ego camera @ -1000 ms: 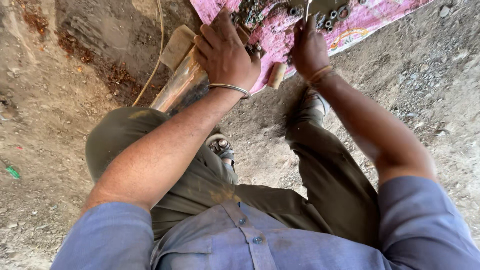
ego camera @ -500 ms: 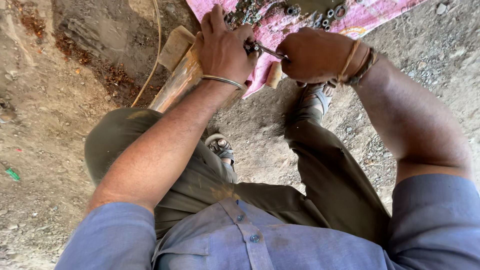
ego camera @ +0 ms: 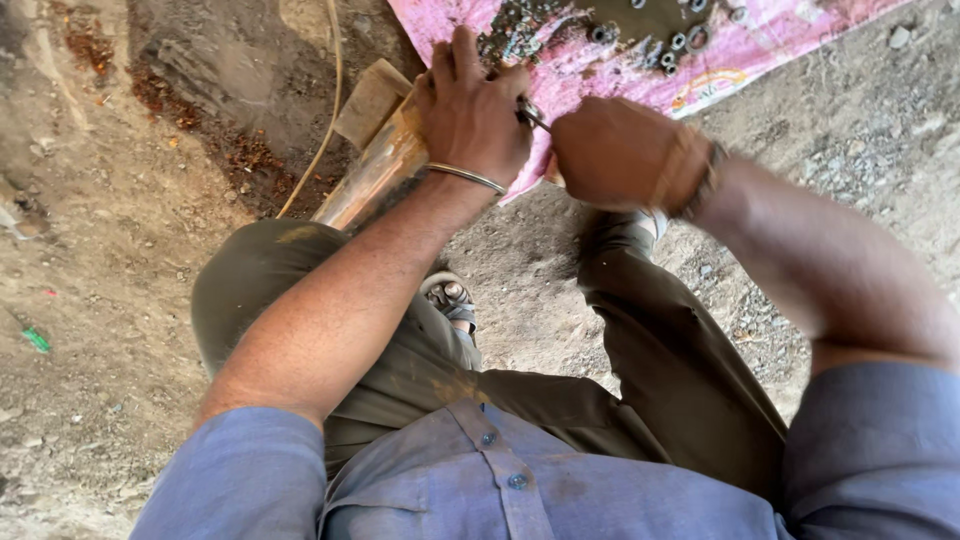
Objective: The person sits on the ground working on a large metal hydraulic cylinder laid on a pink sack. They use a wrench to loosen and turn nuts and bolts on the cylinder's end fitting, handle small fasteners picked from the sack, and reposition the cylinder while continuing to work on the bolts by hand and with the wrench.
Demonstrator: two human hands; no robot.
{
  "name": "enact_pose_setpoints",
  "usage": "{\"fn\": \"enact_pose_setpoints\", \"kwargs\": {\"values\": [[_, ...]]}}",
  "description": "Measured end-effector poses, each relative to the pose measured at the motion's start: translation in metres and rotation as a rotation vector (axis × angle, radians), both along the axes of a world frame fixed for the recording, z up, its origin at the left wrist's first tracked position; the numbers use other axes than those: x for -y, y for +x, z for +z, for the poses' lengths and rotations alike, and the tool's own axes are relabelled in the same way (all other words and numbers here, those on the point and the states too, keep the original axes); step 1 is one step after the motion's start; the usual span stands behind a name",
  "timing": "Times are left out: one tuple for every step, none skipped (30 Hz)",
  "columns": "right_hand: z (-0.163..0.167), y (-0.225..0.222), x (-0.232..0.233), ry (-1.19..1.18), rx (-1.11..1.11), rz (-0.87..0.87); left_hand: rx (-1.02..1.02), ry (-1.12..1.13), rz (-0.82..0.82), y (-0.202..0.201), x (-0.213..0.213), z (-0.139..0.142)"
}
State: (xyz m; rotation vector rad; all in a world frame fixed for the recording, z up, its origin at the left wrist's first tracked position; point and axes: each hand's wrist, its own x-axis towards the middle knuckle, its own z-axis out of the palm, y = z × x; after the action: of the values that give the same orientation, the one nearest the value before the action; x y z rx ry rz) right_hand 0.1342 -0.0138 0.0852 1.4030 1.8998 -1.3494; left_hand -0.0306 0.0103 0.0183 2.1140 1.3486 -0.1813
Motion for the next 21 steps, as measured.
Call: {"fn": "enact_pose_setpoints", "kwargs": {"values": [[-0.005,0.002,0.016,0.027,0.005,-0.042,-0.018,-0.022,-0.006,0.000,0.000,-0.001],[-0.012,0.005,0.030,0.053,0.010,-0.084,-0.036,-0.046,-0.011,-0.001,-0.001,-0.002],[-0.023,0.009,0.042,0.084,0.049,-0.049,-0.038,-0.043,-0.005,-0.001,-0.001,-0.003],[-0.035,0.012,0.052,0.116,0.089,-0.015,-0.038,-0.040,-0.001,-0.001,-0.001,-0.005],[-0.050,0.015,0.060,0.146,0.131,0.014,-0.037,-0.039,-0.001,-0.001,-0.001,-0.007],[-0.067,0.017,0.066,0.318,0.087,0.044,-0.048,-0.030,-0.005,0.000,-0.001,-0.009],[-0.085,0.019,0.070,0.489,0.046,0.071,-0.057,-0.022,-0.011,0.001,0.000,-0.010],[-0.102,0.021,0.073,0.662,0.008,0.098,-0.062,-0.012,-0.017,0.002,0.000,-0.012],[-0.117,0.022,0.075,0.801,-0.010,0.067,-0.067,0.005,-0.015,0.004,0.001,-0.012],[-0.129,0.022,0.078,0.939,-0.029,0.030,-0.072,0.021,-0.021,0.004,0.002,-0.012],[-0.138,0.023,0.081,1.071,-0.041,-0.008,-0.073,0.032,-0.033,0.004,0.003,-0.012],[-0.143,0.025,0.084,1.092,-0.063,-0.046,-0.060,-0.001,-0.043,0.005,0.003,-0.011],[-0.146,0.026,0.088,1.116,-0.090,-0.078,-0.049,-0.032,-0.046,0.004,0.003,-0.009],[-0.143,0.027,0.090,1.141,-0.130,-0.107,-0.048,-0.062,-0.040,0.003,0.003,-0.007],[-0.143,0.029,0.093,0.963,-0.102,-0.108,-0.051,-0.067,-0.034,0.002,0.002,-0.005],[-0.143,0.031,0.098,0.788,-0.071,-0.108,-0.048,-0.067,-0.034,0.002,0.001,-0.003],[-0.141,0.031,0.100,0.618,-0.038,-0.102,-0.037,-0.062,-0.035,0.003,0.000,-0.001],[-0.139,0.031,0.102,0.667,-0.018,-0.123,-0.043,-0.070,-0.036,0.003,-0.001,0.000],[-0.139,0.029,0.104,0.710,-0.004,-0.145,-0.056,-0.086,-0.035,0.004,-0.002,0.001],[-0.139,0.027,0.105,0.737,0.007,-0.163,-0.070,-0.116,-0.030,0.004,0.000,0.003],[-0.141,0.024,0.106,0.630,0.005,-0.215,-0.081,-0.118,-0.032,0.005,0.000,0.003]]}}
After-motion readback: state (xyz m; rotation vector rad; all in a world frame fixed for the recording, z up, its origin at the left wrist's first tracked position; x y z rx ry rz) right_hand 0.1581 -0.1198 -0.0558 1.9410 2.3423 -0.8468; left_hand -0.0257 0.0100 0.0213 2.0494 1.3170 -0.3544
